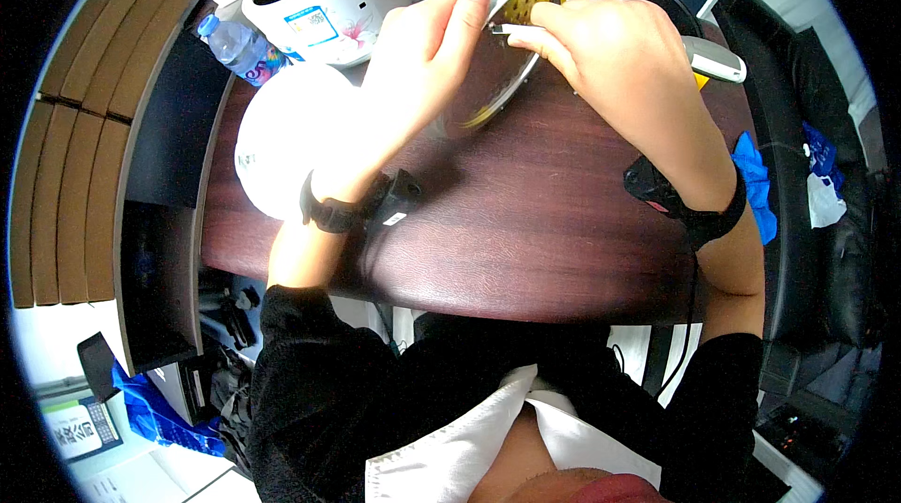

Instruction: The person uses a small tool to scrape residue from the underside of a metal steamer basket lid. They repeatedly scrape along the rim and holes, then wipe the tool on a nearby yellow pot. The person continues scraping different sections of the lid throughout the clip.

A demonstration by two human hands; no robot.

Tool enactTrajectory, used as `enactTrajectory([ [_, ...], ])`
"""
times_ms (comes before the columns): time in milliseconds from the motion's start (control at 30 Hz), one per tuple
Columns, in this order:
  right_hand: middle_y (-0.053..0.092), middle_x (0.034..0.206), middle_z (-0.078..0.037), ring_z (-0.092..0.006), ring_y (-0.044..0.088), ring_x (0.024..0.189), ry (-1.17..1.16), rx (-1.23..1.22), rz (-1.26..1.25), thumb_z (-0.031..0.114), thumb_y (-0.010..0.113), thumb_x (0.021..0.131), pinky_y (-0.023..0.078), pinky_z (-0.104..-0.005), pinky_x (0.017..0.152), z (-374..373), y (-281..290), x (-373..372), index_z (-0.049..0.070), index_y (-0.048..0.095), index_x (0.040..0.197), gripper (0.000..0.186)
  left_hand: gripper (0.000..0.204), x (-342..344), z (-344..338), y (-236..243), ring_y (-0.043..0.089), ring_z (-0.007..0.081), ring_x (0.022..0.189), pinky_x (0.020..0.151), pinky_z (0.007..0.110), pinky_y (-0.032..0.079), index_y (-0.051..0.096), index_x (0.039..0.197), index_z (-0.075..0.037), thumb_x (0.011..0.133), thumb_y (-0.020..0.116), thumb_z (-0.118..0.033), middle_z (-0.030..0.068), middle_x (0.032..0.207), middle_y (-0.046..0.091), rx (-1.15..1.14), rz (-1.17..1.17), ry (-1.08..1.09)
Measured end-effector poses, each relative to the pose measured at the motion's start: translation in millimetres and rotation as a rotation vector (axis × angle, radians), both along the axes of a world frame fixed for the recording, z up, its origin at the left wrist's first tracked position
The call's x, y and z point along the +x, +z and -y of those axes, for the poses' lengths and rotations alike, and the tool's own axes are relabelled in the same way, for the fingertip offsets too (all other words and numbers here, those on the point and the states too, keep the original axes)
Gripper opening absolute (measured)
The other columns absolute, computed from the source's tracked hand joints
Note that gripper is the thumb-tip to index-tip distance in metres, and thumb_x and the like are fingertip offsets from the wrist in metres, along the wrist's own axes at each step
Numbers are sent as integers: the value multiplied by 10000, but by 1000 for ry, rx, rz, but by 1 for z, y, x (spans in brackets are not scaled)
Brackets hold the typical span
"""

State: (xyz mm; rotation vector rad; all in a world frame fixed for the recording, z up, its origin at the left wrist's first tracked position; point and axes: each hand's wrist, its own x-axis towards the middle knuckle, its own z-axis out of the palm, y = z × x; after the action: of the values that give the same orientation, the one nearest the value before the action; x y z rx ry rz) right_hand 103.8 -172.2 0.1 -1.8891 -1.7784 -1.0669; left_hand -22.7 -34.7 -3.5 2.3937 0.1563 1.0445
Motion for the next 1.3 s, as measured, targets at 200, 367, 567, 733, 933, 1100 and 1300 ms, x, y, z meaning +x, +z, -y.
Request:
enactTrajectory([
  [200, 404, 473, 30, -73, 393, 391, 363, -81, -1287, 379, 505, 926, 346, -251, 395, 2, -22, -5, 80, 545, 689, 384, 342, 6, -2, -6, 594, 303, 575, 539, 369, 435, 610, 929, 4, 963, 445, -293, 181, 639, 582, -66, 32, -63],
  [367, 285, 487, 98, -9, 222, 372, 544, -276, -2102, 436, 420, 965, 162, -187, 348, 2, -33, -23, 96, 478, 709, 430, 333, 5, -2, -8, 587, 291, 551, 521, 358, 429, 612, 934, 2, 964, 445, -284, 170, 623, 577, -15, 63, -61],
  [567, 285, 497, 98, -8, 223, 377, 600, -305, -2209, 451, 431, 957, 164, -183, 352, -3, -34, -26, 111, 459, 698, 427, 325, 5, -7, -5, 582, 283, 539, 509, 350, 425, 607, 928, 2, 965, 446, -279, 158, 609, 568, -123, -50, -92],
  [733, 287, 498, 96, -9, 228, 380, 633, -284, -2228, 451, 433, 956, 169, -184, 350, -5, -37, -26, 120, 452, 690, 426, 317, 7, -5, -7, 585, 292, 543, 511, 351, 427, 606, 931, 2, 963, 452, -274, 162, 613, 570, -106, 13, -105],
  [933, 303, 499, 89, -12, 247, 380, 473, -237, -2045, 439, 427, 961, 175, -184, 348, -6, -35, -29, 120, 448, 674, 430, 301, 6, -6, -2, 597, 332, 576, 522, 371, 436, 601, 905, 2, 957, 459, -259, 177, 627, 576, -124, -76, -105],
  [1100, 402, 491, 31, -93, 352, 374, 367, -223, -1806, 398, 439, 962, 291, -255, 363, -7, -29, -29, 93, 476, 636, 448, 300, 8, -7, -6, 601, 350, 585, 523, 384, 440, 600, 883, 3, 954, 462, -253, 188, 626, 577, -107, -47, -104],
  [1300, 571, 575, -153, -288, 581, 503, 103, 2, -605, 290, 543, 899, 466, -380, 477, -13, -31, -16, 53, 591, 689, 320, 317, 7, -8, -5, 604, 363, 596, 525, 388, 448, 602, 872, 7, 953, 459, -265, 198, 623, 578, -83, -30, -78],
])
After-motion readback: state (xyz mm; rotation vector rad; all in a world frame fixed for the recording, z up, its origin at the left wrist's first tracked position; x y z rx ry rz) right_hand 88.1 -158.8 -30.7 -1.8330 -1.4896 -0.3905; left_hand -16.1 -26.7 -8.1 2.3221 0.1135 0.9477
